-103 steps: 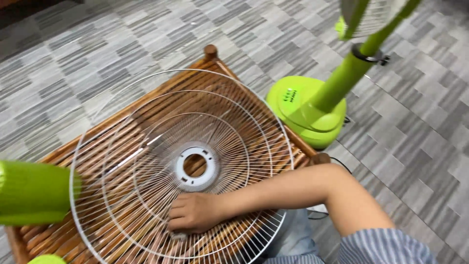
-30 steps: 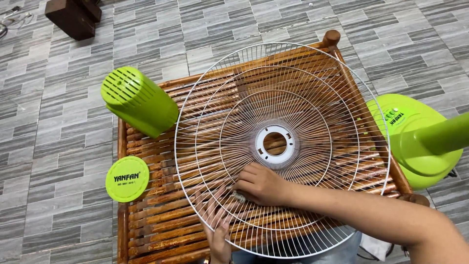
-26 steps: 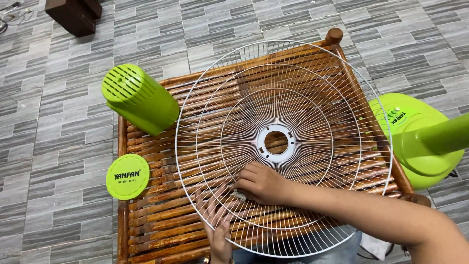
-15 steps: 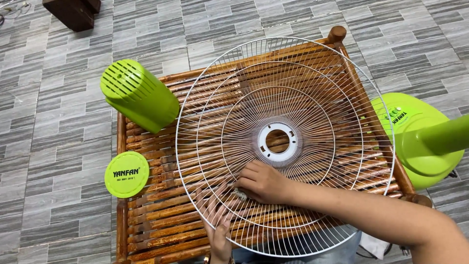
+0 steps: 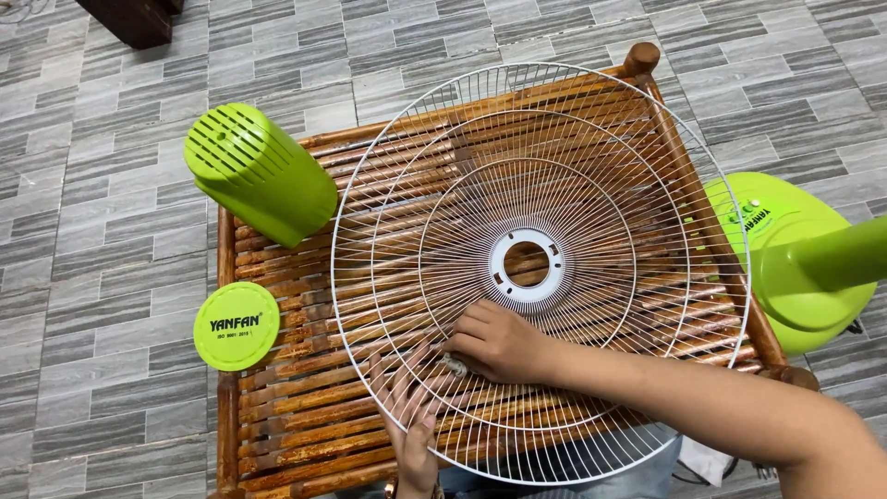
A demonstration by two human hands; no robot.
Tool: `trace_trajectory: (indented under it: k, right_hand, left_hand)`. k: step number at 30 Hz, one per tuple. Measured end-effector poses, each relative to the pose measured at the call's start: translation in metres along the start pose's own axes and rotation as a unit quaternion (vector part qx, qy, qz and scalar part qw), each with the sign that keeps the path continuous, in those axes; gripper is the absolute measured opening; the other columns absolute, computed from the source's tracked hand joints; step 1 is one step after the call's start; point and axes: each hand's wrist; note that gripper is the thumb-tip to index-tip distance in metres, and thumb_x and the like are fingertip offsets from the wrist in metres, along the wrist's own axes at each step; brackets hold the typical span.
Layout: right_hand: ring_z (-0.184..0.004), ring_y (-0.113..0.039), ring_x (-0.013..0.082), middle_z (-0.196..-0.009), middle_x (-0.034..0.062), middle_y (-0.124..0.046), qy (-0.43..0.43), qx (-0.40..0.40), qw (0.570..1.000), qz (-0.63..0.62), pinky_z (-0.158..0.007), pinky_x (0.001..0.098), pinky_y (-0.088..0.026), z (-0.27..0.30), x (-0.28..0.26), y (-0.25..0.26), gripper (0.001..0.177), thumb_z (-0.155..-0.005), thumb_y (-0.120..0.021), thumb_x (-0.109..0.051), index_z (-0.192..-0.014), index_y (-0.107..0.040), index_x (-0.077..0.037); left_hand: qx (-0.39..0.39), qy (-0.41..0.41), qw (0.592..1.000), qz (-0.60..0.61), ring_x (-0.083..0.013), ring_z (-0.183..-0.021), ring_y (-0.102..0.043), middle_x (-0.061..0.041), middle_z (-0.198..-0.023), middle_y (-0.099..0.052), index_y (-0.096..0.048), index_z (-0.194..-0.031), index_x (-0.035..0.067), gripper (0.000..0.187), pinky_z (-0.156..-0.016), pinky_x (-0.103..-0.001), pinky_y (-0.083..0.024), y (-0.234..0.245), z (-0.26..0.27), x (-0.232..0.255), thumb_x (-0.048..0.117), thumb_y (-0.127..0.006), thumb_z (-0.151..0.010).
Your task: Cleaning a circular metal fan grill with a cloth on a bamboo table.
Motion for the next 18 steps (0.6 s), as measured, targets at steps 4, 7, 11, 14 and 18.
trace_trajectory:
  k: [4, 7, 11, 14, 18]
  right_hand:
    - [-0.074, -0.05, 0.015, -0.079, 0.001, -0.06, -0.002, -0.002, 1.0, 0.004, -0.07, 0.0259, -0.044, -0.003, -0.003, 0.005, 0.017, -0.083, -0.075, -0.018, -0.093, -0.064, -0.008]
    - [-0.074, -0.051, 0.0148, -0.08, 0.0013, -0.06, 0.004, 0.005, 1.0, 0.006, -0.069, 0.0252, -0.044, -0.003, -0.002, 0.003, 0.017, -0.084, -0.074, -0.02, -0.092, -0.064, -0.008]
    - [-0.076, -0.052, 0.0151, -0.082, 0.0014, -0.062, 0.004, -0.002, 1.0, 0.007, -0.07, 0.0256, -0.044, -0.002, -0.001, 0.003, 0.019, -0.084, -0.074, -0.021, -0.095, -0.064, -0.008]
    - [-0.074, -0.05, 0.0141, -0.079, 0.0001, -0.06, 0.005, 0.006, 1.0, 0.003, -0.07, 0.0253, -0.044, 0.001, 0.0, 0.0, 0.017, -0.085, -0.074, -0.019, -0.094, -0.063, -0.009]
    - [-0.077, -0.053, 0.0157, -0.083, 0.0022, -0.062, -0.005, -0.007, 1.0, -0.006, -0.072, 0.0262, -0.045, 0.003, -0.001, 0.0, 0.019, -0.083, -0.074, -0.018, -0.096, -0.064, -0.008]
  left_hand:
    - [-0.008, -0.011, 1.0, 0.021, -0.0487, -0.123, -0.054, -0.025, -0.164, -0.012, 0.003, -0.159, 0.02, 0.102, -0.096, -0.063, -0.054, -0.008, -0.002, 0.01, 0.001, -0.047, -0.073]
    - [0.003, 0.006, 1.0, 0.011, -0.0508, -0.126, -0.05, -0.026, -0.164, -0.009, 0.004, -0.159, 0.021, 0.101, -0.1, -0.068, -0.048, -0.001, 0.0, 0.0, 0.004, -0.049, -0.075]
    - [-0.026, -0.014, 0.999, 0.033, -0.05, -0.117, -0.06, -0.029, -0.162, -0.017, 0.003, -0.159, 0.024, 0.102, -0.094, -0.07, -0.054, -0.018, -0.008, 0.026, 0.007, -0.051, -0.074]
    - [-0.046, -0.063, 0.997, 0.027, -0.0505, -0.109, -0.059, -0.03, -0.163, -0.005, 0.005, -0.16, 0.023, 0.102, -0.061, -0.025, -0.058, -0.009, -0.006, 0.01, -0.006, -0.042, -0.074]
    - [-0.005, -0.009, 1.0, 0.005, -0.0566, -0.132, -0.039, -0.026, -0.165, -0.001, 0.005, -0.158, 0.02, 0.099, -0.098, -0.071, -0.048, -0.009, -0.004, 0.008, 0.004, -0.046, -0.075]
Point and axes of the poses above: each hand's wrist, its own z-axis away from the middle knuckle, its own y-axis out of the back of the hand, x = y × z
